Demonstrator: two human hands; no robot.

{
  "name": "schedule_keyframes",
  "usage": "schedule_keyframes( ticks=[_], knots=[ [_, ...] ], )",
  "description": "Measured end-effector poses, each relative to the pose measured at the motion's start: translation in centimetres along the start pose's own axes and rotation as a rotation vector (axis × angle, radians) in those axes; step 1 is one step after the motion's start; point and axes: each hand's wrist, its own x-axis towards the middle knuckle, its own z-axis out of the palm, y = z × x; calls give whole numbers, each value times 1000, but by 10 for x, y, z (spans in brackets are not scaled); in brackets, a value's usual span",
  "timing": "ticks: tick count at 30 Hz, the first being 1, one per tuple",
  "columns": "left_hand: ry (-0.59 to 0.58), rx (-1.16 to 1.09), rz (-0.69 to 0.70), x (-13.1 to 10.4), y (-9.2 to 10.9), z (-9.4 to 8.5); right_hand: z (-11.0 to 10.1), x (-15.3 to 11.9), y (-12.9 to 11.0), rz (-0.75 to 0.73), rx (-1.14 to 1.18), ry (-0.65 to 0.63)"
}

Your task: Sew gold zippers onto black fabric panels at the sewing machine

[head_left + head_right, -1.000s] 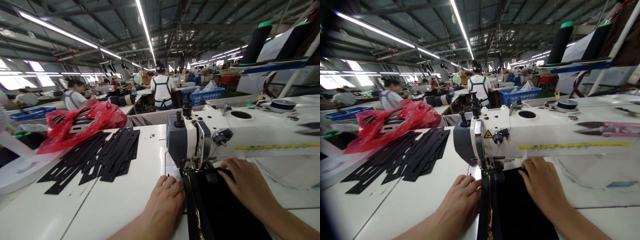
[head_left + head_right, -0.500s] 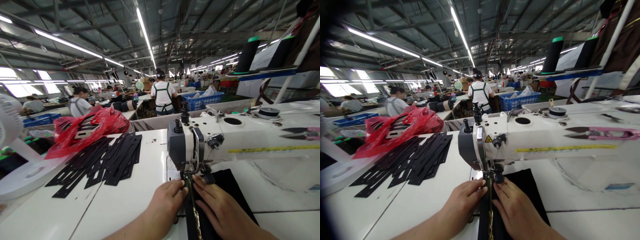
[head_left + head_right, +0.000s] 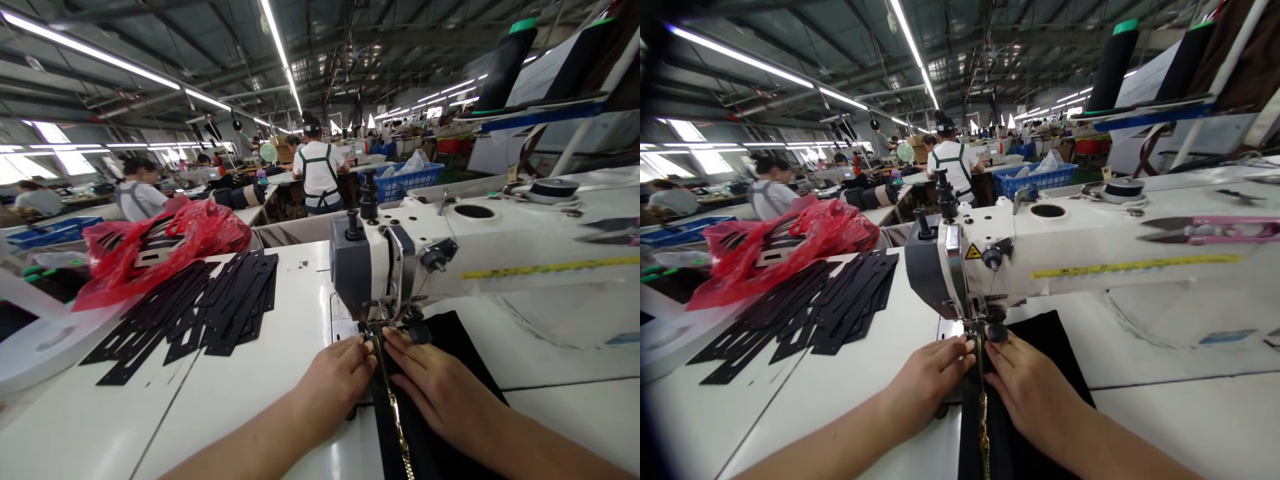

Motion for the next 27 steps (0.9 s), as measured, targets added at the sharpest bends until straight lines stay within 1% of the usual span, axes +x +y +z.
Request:
schedule_keyframes(
  ticks=[3, 8, 11, 14, 16, 18, 23, 27],
  knots=[
    [-9, -18, -21, 0, 0, 0, 0, 1, 1, 8, 9, -4],
    [21, 3, -30, 3, -2, 2, 2, 5, 4, 6, 10, -5],
    [-14, 16, -81, 5, -6, 6, 3, 8, 9, 13, 22, -4],
    [-46, 19, -116, 5, -8, 6, 4, 9, 13, 18, 31, -35],
    [-56, 8, -114, 4, -4, 2, 2, 7, 12, 26, 37, -62],
    [-57, 3, -104, 0, 4, -3, -2, 4, 5, 36, 45, -83],
    [28, 36, -74, -10, 25, -9, -12, -4, -20, 123, 136, -128],
    [64, 22, -100, -13, 29, -8, -14, -2, -24, 163, 204, -155]
  ],
)
